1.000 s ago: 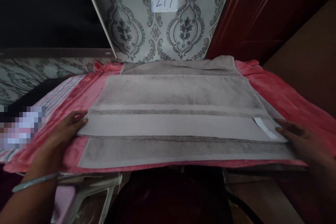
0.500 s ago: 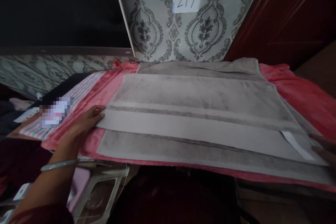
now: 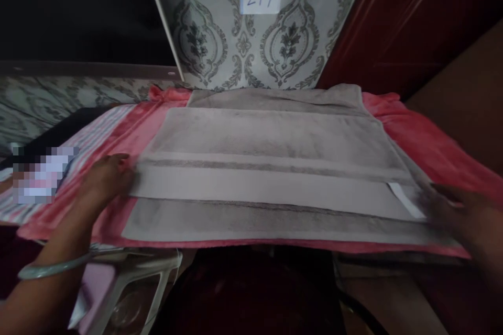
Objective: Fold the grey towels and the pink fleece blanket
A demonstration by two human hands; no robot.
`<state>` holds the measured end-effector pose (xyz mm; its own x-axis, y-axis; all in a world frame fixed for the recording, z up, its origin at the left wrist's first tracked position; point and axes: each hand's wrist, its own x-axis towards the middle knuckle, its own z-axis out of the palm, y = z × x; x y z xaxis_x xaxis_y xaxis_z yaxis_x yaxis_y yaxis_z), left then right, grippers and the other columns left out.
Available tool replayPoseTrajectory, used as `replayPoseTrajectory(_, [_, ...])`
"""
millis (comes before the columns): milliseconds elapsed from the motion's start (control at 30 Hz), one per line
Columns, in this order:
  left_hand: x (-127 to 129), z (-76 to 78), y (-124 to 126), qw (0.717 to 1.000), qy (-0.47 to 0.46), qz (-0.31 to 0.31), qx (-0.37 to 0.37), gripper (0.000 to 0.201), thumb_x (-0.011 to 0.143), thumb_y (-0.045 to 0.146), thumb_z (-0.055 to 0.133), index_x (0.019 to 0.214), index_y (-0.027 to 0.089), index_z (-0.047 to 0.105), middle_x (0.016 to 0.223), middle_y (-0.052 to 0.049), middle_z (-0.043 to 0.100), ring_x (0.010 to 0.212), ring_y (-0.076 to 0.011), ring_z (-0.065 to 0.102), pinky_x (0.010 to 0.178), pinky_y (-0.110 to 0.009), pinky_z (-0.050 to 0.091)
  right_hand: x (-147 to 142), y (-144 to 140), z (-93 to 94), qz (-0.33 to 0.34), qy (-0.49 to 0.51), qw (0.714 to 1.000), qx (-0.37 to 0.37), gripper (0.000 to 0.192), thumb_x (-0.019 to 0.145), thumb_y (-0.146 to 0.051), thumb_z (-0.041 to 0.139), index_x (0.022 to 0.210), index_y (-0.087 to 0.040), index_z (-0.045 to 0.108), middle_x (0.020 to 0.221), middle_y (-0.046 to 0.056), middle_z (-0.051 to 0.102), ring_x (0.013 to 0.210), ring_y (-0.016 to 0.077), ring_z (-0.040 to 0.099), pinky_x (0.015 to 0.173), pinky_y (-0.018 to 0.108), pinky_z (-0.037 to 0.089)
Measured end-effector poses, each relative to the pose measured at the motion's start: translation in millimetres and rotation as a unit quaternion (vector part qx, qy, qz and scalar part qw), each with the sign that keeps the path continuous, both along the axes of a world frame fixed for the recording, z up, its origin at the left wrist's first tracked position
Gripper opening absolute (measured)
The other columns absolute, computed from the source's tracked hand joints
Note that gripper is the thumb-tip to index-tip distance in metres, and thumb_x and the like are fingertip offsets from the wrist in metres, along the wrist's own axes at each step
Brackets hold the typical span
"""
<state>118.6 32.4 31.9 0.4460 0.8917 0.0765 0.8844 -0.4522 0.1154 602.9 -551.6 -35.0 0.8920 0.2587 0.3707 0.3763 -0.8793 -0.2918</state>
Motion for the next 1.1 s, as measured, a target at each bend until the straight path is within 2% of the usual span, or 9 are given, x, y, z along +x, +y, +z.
replayPoseTrajectory(67, [30, 5.8, -14, 0.994, 0.0, -0.091, 0.057, 0.062, 0.09, 0.042, 0.041, 0.138, 0.005, 0.052, 0.137, -0.021, 0.059, 0.126, -0.0345, 0.054, 0.108, -0.048, 0.042, -18, 38, 23.8, 0.076, -0.03, 0.997, -0.007, 0.058, 0.089, -0.058, 0.044, 0.118, -0.015, 0.07, 0.114, 0.022, 0.069, 0.095, 0.0338, 0.066, 0.082, 0.047, 0.051])
replayPoseTrajectory(167, [92, 6.5, -49, 0.959, -0.021, -0.279, 0.041, 0.066, 0.094, 0.046, 0.035, 0.146, 0.005, 0.045, 0.152, -0.019, 0.047, 0.143, -0.0301, 0.04, 0.118, -0.043, 0.03, -47, 115, 44.8, 0.241, -0.064, 0.968, 0.025, 0.062, 0.096, -0.057, 0.037, 0.134, -0.013, 0.06, 0.134, 0.019, 0.061, 0.123, 0.0319, 0.056, 0.106, 0.048, 0.042])
replayPoseTrajectory(267, [147, -7.9, -86, 0.913, 0.001, -0.406, 0.039, 0.065, 0.098, 0.05, 0.035, 0.153, 0.017, 0.038, 0.165, -0.012, 0.028, 0.153, -0.0305, 0.022, 0.122, -0.049, 0.02, -75, 185, 39.6, 0.348, -0.07, 0.934, -0.028, 0.064, 0.101, -0.055, 0.033, 0.149, -0.015, 0.046, 0.158, 0.016, 0.039, 0.145, 0.0335, 0.033, 0.115, 0.053, 0.032])
replayPoseTrajectory(333, [168, -24.2, -103, 0.887, 0.018, -0.46, 0.036, 0.063, 0.098, 0.053, 0.037, 0.155, 0.025, 0.036, 0.167, -0.008, 0.024, 0.154, -0.0324, 0.015, 0.122, -0.056, 0.016, -92, 213, 25.0, 0.391, -0.054, 0.915, -0.087, 0.063, 0.101, -0.056, 0.036, 0.155, -0.023, 0.038, 0.165, 0.01, 0.026, 0.151, 0.0361, 0.02, 0.115, 0.059, 0.028])
replayPoseTrajectory(367, [172, -32.7, -108, 0.879, 0.02, -0.475, 0.034, 0.063, 0.098, 0.054, 0.038, 0.155, 0.028, 0.035, 0.167, -0.007, 0.024, 0.154, -0.0332, 0.015, 0.122, -0.059, 0.014, -99, 220, 16.6, 0.413, -0.043, 0.902, -0.12, 0.062, 0.101, -0.056, 0.037, 0.156, -0.027, 0.036, 0.166, 0.007, 0.024, 0.152, 0.0363, 0.018, 0.116, 0.061, 0.027])
replayPoseTrajectory(467, [171, -51.7, -113, 0.868, 0.009, -0.496, 0.034, 0.06, 0.099, 0.053, 0.037, 0.156, 0.032, 0.033, 0.167, -0.006, 0.024, 0.154, -0.0339, 0.015, 0.122, -0.063, 0.012, -113, 224, -3.6, 0.436, -0.03, 0.883, -0.169, 0.059, 0.103, -0.053, 0.036, 0.158, -0.033, 0.029, 0.166, 0.003, 0.022, 0.152, 0.0341, 0.017, 0.116, 0.063, 0.024])
replayPoseTrajectory(533, [167, -56.1, -111, 0.865, 0.007, -0.5, 0.036, 0.06, 0.1, 0.053, 0.036, 0.156, 0.033, 0.032, 0.168, -0.006, 0.022, 0.154, -0.0339, 0.014, 0.122, -0.063, 0.013, -114, 220, -9.6, 0.435, -0.037, 0.883, -0.171, 0.059, 0.103, -0.051, 0.037, 0.158, -0.035, 0.027, 0.167, 0.001, 0.02, 0.153, 0.033, 0.017, 0.117, 0.062, 0.024])
replayPoseTrajectory(833, [161, -52.5, -113, 0.867, 0.009, -0.496, 0.047, 0.057, 0.1, 0.052, 0.037, 0.155, 0.035, 0.034, 0.167, -0.004, 0.022, 0.154, -0.0338, 0.014, 0.12, -0.065, 0.017, -110, 221, -16.1, 0.449, -0.064, 0.88, -0.142, 0.059, 0.102, -0.047, 0.042, 0.158, -0.036, 0.026, 0.166, 0.002, 0.022, 0.151, 0.0349, 0.021, 0.114, 0.064, 0.031])
replayPoseTrajectory(1100, [153, -53.2, -117, 0.907, 0.007, -0.417, 0.06, 0.064, 0.097, 0.057, 0.042, 0.155, 0.032, 0.035, 0.166, -0.007, 0.026, 0.153, -0.0383, 0.019, 0.118, -0.07, 0.019, -107, 221, -24.2, 0.454, -0.072, 0.878, -0.131, 0.057, 0.103, -0.049, 0.039, 0.157, -0.035, 0.03, 0.164, 0.005, 0.025, 0.151, 0.0341, 0.023, 0.113, 0.064, 0.033])
